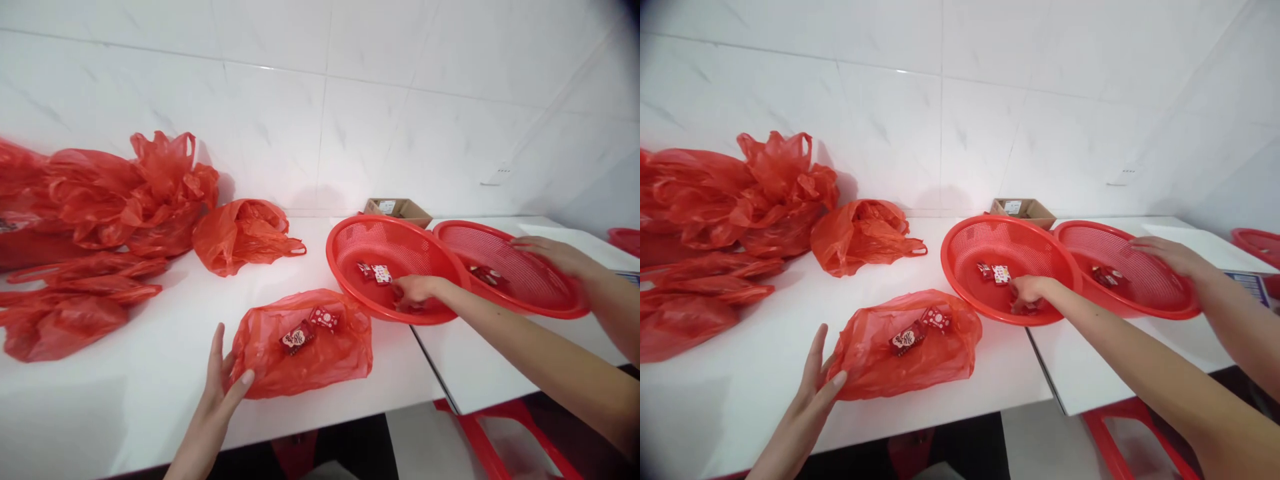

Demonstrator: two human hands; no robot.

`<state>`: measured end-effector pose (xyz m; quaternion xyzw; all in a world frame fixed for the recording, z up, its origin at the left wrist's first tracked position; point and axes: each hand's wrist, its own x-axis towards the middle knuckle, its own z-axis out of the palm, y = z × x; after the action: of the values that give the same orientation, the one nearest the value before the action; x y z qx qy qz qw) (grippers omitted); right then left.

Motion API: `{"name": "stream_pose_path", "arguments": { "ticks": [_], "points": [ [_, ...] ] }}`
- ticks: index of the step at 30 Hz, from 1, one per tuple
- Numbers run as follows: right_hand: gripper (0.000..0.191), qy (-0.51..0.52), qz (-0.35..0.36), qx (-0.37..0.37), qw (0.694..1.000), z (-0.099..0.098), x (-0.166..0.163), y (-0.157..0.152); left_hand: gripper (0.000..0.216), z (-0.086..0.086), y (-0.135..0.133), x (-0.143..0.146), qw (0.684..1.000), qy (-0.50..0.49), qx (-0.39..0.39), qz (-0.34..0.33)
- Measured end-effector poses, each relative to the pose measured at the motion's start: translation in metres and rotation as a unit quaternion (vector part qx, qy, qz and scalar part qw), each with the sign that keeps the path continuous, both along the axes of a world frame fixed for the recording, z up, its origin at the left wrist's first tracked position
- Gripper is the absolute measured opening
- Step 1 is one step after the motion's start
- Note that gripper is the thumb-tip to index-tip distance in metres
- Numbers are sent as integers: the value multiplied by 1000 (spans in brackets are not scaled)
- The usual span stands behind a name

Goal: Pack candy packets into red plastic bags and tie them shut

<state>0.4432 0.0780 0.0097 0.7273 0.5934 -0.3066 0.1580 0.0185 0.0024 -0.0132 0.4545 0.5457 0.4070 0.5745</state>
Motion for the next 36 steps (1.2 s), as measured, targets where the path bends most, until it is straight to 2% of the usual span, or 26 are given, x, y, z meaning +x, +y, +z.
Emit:
{"name": "stream_pose_path", "arguments": {
  "ticks": [3,10,12,17,21,25,29,33,36],
  "points": [
    [29,30,-13,-16,999,-2,-1,2,87,-3,-2,-5,1000,-2,-17,24],
    [29,50,-28,44,997,26,5,5,86,-3,-4,-5,998,-26,-1,54],
    [27,29,-21,27,999,23,-1,2,84,-2,-4,-4,998,-27,-1,53],
    [28,-51,-31,-25,998,2,-19,1,83,-2,-6,-2,998,-16,-8,53],
    [31,-55,-57,1,997,4,-18,5,83,-4,-7,-4,998,-11,-11,63],
    [19,29,-81,70,994,26,-6,3,82,-5,-7,-7,997,-17,-11,75],
    [19,159,-90,165,969,53,-8,-6,81,-7,-7,-8,997,-22,-21,66],
    [23,267,-81,244,929,72,-49,-19,78,-8,-6,-6,999,-13,-29,43],
    [26,368,-67,278,885,70,-100,-29,80,-7,-7,-2,998,-4,-51,30]
  ]
}}
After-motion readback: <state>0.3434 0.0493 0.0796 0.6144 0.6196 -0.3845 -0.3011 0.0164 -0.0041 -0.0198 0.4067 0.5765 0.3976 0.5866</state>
